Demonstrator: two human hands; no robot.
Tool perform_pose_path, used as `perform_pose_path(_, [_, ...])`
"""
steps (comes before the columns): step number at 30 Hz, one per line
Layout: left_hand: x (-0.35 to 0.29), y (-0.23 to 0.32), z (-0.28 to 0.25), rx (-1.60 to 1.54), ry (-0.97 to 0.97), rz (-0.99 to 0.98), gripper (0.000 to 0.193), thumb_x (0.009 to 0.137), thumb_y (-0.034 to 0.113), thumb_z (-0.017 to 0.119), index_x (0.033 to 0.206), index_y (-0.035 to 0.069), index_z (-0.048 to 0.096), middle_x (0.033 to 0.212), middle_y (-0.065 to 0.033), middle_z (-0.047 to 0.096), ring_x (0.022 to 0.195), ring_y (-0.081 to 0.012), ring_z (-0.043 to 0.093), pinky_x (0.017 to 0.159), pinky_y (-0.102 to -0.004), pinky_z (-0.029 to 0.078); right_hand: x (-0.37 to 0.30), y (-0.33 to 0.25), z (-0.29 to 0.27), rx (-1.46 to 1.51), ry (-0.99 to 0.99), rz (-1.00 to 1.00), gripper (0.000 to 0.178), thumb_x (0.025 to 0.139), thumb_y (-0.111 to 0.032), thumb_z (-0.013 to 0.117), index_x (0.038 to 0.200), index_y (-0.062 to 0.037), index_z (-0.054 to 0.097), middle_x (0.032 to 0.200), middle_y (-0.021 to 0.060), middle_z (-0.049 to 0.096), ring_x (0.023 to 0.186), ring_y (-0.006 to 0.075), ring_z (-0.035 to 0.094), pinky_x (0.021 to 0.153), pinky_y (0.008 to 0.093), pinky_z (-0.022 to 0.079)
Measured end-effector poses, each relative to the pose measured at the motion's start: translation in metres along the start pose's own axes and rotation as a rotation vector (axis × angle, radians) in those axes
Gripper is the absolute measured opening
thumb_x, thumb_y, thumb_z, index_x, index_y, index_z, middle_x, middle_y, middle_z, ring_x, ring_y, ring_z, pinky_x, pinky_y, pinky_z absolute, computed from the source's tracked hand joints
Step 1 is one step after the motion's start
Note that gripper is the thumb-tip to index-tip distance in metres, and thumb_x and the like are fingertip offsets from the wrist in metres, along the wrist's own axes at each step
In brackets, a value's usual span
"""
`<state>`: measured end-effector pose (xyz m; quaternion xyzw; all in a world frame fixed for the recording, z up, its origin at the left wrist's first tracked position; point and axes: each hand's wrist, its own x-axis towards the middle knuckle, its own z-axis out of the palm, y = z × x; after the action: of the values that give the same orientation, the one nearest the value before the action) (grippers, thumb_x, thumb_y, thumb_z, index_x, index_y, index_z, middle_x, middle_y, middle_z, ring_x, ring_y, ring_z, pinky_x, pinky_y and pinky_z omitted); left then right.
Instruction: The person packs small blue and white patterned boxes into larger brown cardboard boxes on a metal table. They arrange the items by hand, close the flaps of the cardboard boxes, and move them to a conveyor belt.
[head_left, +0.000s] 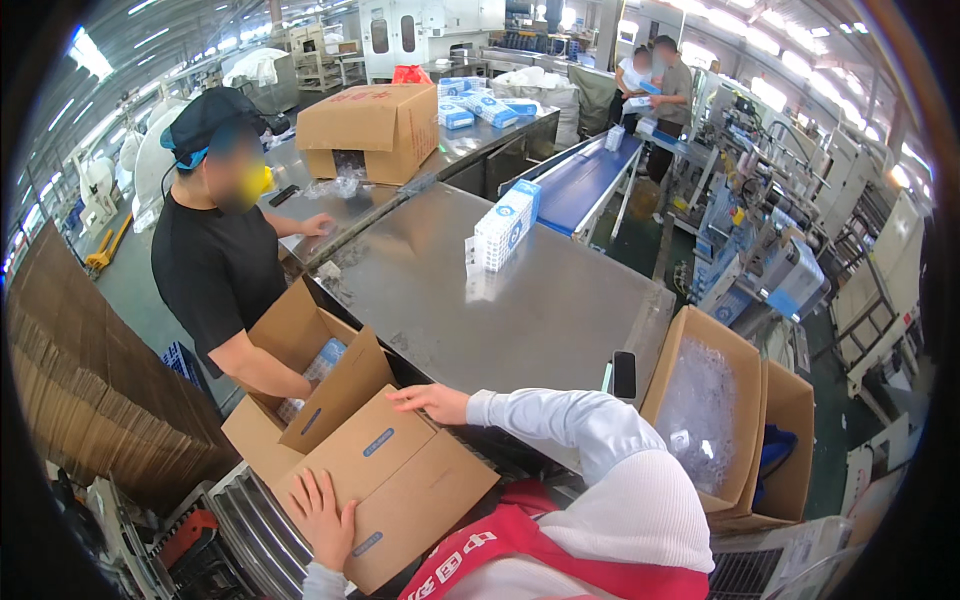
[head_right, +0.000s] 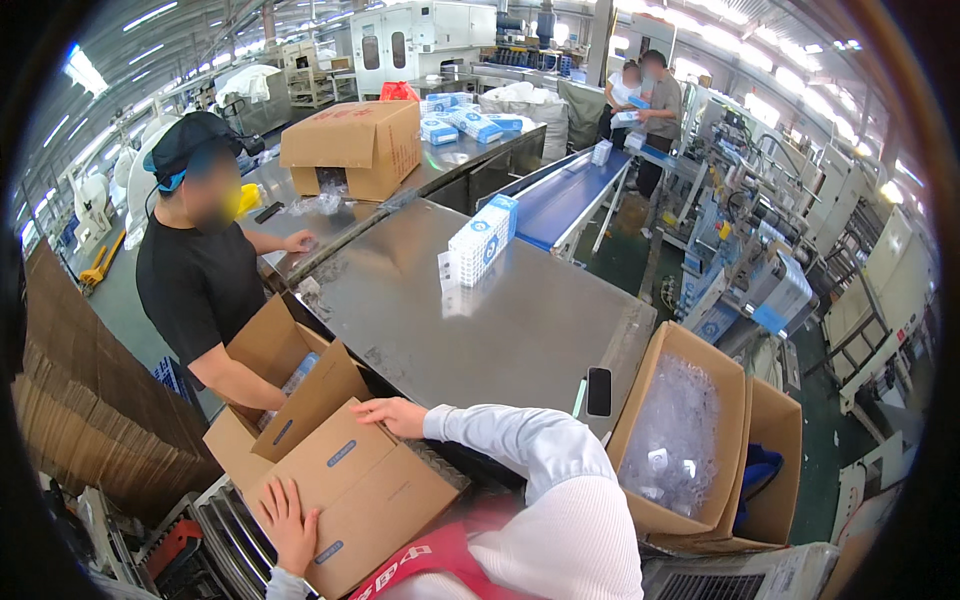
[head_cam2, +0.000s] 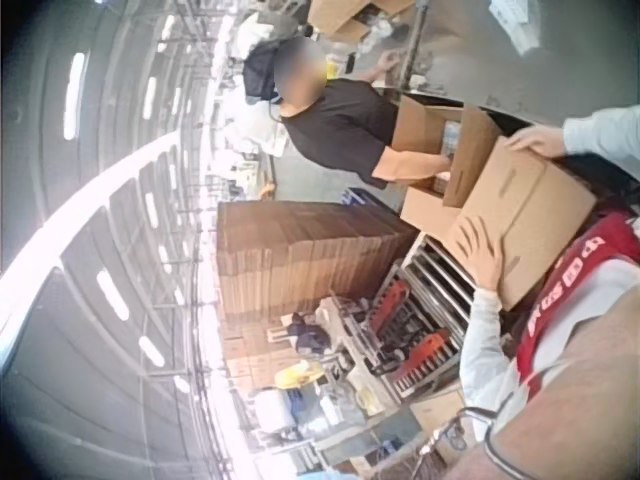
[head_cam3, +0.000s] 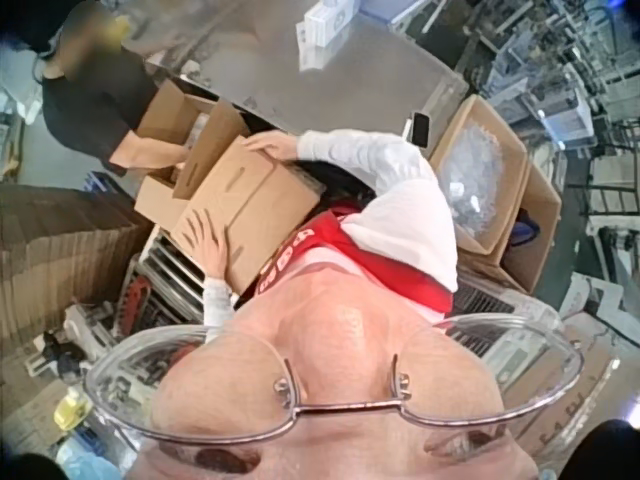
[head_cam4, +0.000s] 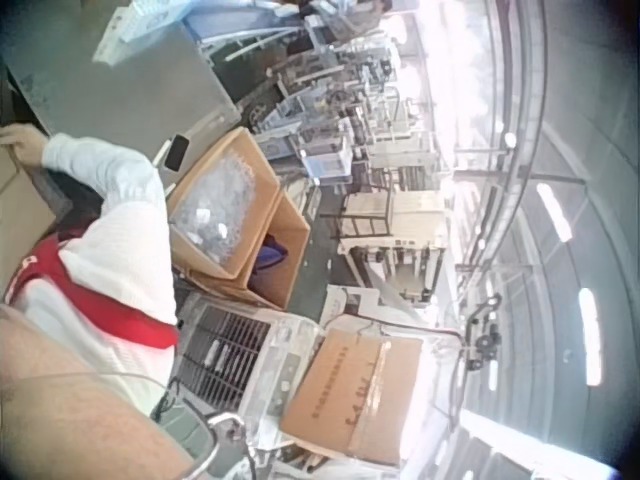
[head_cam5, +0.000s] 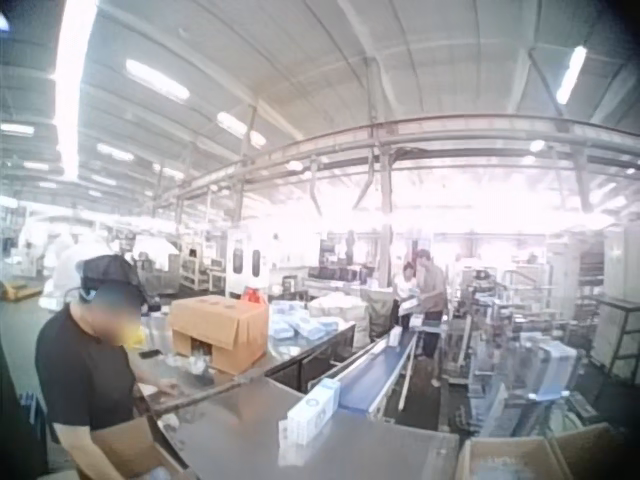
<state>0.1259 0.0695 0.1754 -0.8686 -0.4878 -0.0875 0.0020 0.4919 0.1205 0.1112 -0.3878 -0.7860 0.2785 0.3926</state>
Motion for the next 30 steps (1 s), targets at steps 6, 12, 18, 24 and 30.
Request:
perform_pose_path(6, [-0.134, -0.204, 0.022, -0.613, 0.101, 0.054, 0.052, 0.101, 0.037, 0.039, 0.15, 0.02, 0.031, 0.157, -0.0143, 0.017, 0.143, -0.0402, 0.02, 0.11, -0.0584, 0.028, -0.081, 0.036, 0.142, 0.29, 0.432, 0.786, 0.059, 0.096, -0.027, 0.056, 0.144, -0.0019, 0.033, 0.143, 0.0195, 0.042, 0.129, 0.03, 0.046, 0.106, 0.0376, 0.039])
perform_pose_path(12, [-0.202, -0.199, -0.096, -1.933, 0.0, -0.691, 0.059, 0.094, 0.035, 0.044, 0.145, 0.005, 0.038, 0.145, -0.0126, 0.044, 0.134, -0.0294, 0.042, 0.112, -0.0422, 0.031, -0.001, -0.1, 0.181, 0.954, -0.09, 0.62, 0.035, 0.089, -0.024, 0.071, 0.115, -0.0013, 0.063, 0.104, 0.0017, 0.067, 0.093, 0.007, 0.059, 0.083, 0.0256, 0.049])
perform_pose_path(18, [-0.18, -0.188, 0.096, -1.77, -0.476, -0.939, 0.049, 0.099, 0.04, 0.044, 0.136, 0.007, 0.047, 0.134, -0.0075, 0.054, 0.119, -0.0231, 0.052, 0.1, -0.0381, 0.042, 0.046, -0.197, 0.209, 0.707, -0.568, 0.204, 0.053, 0.101, -0.023, 0.042, 0.145, 0.0021, 0.028, 0.139, 0.0147, 0.046, 0.118, 0.0215, 0.05, 0.1, 0.0352, 0.042])
perform_pose_path(24, [-0.105, -0.1, 0.051, -1.359, 0.134, -0.566, 0.083, 0.087, 0.029, 0.071, 0.149, 0.002, 0.022, 0.137, -0.018, 0.05, 0.126, -0.0292, 0.049, 0.105, -0.0333, 0.038, 0.04, -0.206, 0.32, 0.251, -0.914, 0.601, 0.085, 0.094, -0.051, 0.043, 0.146, 0.0056, 0.008, 0.106, 0.0342, 0.061, 0.097, 0.0443, 0.063, 0.092, 0.0414, 0.049])
perform_pose_path(30, [-0.11, -0.109, 0.04, -0.908, 0.036, -0.809, 0.063, 0.085, 0.034, 0.067, 0.133, -0.001, 0.046, 0.112, -0.0259, 0.064, 0.107, -0.0386, 0.062, 0.092, -0.0399, 0.049, 0.039, -0.163, 0.117, -0.619, -0.337, -0.08, 0.082, 0.078, -0.051, 0.064, 0.139, -0.0003, 0.041, 0.144, 0.0213, 0.038, 0.137, 0.0391, 0.031, 0.109, 0.0625, 0.017])
